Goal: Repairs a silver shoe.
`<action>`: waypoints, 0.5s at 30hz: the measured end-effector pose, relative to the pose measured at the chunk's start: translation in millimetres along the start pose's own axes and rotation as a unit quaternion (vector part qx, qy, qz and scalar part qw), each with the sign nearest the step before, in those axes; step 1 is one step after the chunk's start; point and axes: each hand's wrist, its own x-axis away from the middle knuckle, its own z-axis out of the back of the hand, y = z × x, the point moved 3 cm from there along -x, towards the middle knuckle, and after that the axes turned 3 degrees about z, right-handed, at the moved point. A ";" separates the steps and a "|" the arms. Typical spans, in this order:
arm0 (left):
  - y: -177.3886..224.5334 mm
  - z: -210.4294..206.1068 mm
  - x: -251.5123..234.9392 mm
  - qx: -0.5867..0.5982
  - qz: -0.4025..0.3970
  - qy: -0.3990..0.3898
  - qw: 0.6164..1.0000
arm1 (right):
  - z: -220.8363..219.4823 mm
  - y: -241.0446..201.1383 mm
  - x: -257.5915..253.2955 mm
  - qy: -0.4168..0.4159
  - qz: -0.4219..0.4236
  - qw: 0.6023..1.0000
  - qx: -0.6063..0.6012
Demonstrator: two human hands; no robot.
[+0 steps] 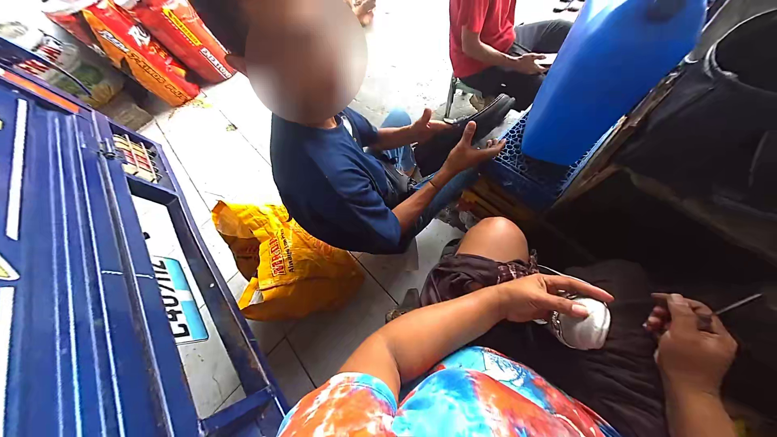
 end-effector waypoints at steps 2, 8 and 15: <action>-0.4 -0.3 0.1 -0.002 0.004 0.000 1.000 | 0.0 -0.2 0.3 0.005 -0.007 1.000 0.003; -0.3 0.4 0.3 -0.012 0.009 0.000 1.000 | -4.2 -0.9 -0.7 0.006 -0.012 1.000 0.013; -1.1 -3.0 0.4 -0.018 0.011 -0.005 1.000 | -4.3 -2.4 1.1 0.012 -0.009 1.000 0.011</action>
